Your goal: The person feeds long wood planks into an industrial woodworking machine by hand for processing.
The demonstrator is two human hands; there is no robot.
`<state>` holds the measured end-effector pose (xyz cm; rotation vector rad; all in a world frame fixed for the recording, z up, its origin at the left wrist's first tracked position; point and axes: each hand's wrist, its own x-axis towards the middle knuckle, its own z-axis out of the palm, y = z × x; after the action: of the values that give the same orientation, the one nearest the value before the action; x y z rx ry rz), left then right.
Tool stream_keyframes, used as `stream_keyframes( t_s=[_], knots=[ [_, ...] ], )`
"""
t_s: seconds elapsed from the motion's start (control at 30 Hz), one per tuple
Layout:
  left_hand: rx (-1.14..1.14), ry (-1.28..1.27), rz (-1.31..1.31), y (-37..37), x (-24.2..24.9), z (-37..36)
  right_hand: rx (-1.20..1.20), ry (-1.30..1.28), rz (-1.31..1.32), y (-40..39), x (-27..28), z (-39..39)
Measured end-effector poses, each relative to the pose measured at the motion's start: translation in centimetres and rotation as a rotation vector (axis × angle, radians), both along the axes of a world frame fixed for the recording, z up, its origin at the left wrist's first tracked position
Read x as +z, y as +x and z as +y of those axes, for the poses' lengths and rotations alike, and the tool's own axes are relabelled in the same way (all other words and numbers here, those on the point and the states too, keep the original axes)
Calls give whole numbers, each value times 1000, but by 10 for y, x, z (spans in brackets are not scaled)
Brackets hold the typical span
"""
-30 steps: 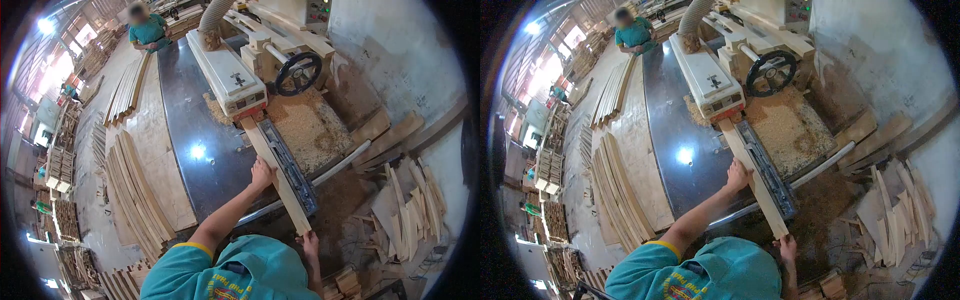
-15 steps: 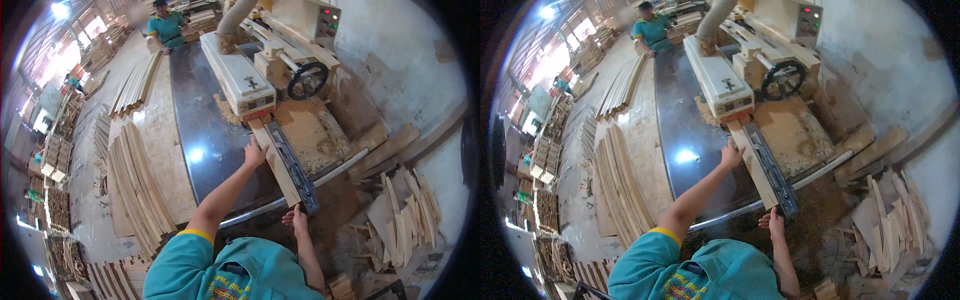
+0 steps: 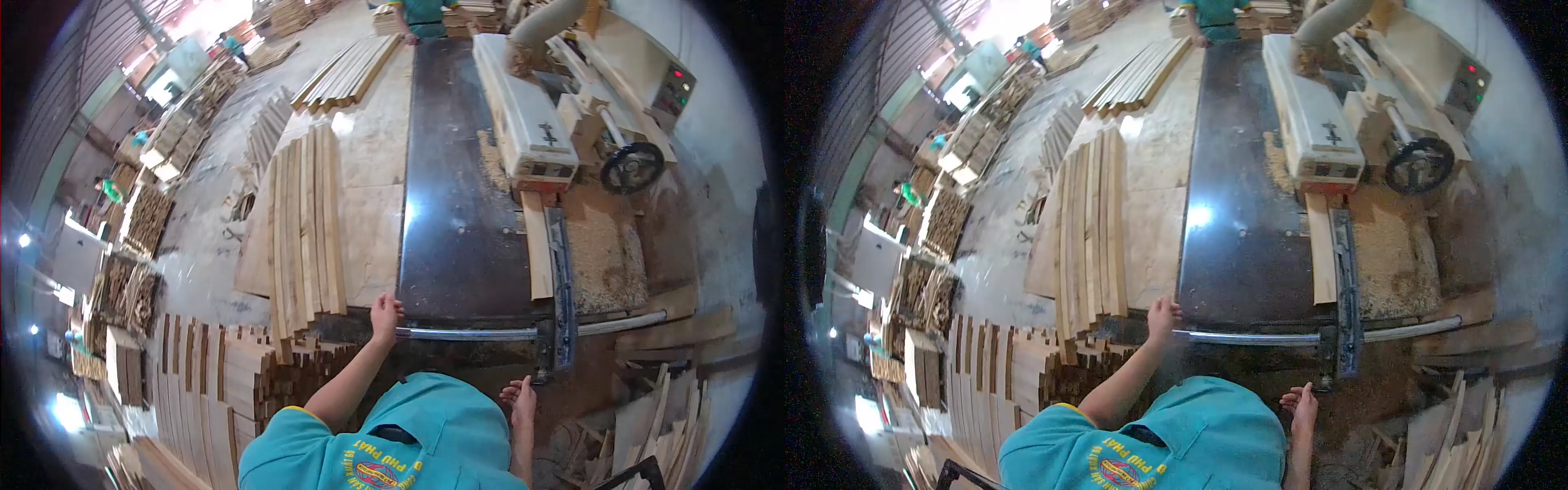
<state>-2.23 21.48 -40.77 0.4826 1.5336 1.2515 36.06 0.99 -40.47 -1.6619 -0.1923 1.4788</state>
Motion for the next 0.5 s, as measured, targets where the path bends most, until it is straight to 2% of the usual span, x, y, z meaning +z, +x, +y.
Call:
stream_keyframes(
  t_s=[0.03, 0.07, 0.17, 0.23, 0.27, 0.33, 0.5],
  knots=[
    [154, -26, -80, -14, -2, -10, 19, 2, 12, -1, 0, 1],
    [172, -29, -79, -27, -3, -18, 37, -2, 14, -2, 0, 2],
    [673, -96, -405, -57, 8, -29, 110, 9, 12, -6, 3, 12],
    [787, -81, -540, -79, 9, -30, 160, 41, 2, -9, 6, 17],
    [792, -77, -542, -90, 7, -32, 166, 43, 1, -9, 6, 19],
    [672, 162, -735, -111, -14, -31, 186, 66, 25, -11, 5, 22],
    [608, 148, -760, -110, -16, -31, 199, 52, -8, -13, 7, 19]
  ],
)
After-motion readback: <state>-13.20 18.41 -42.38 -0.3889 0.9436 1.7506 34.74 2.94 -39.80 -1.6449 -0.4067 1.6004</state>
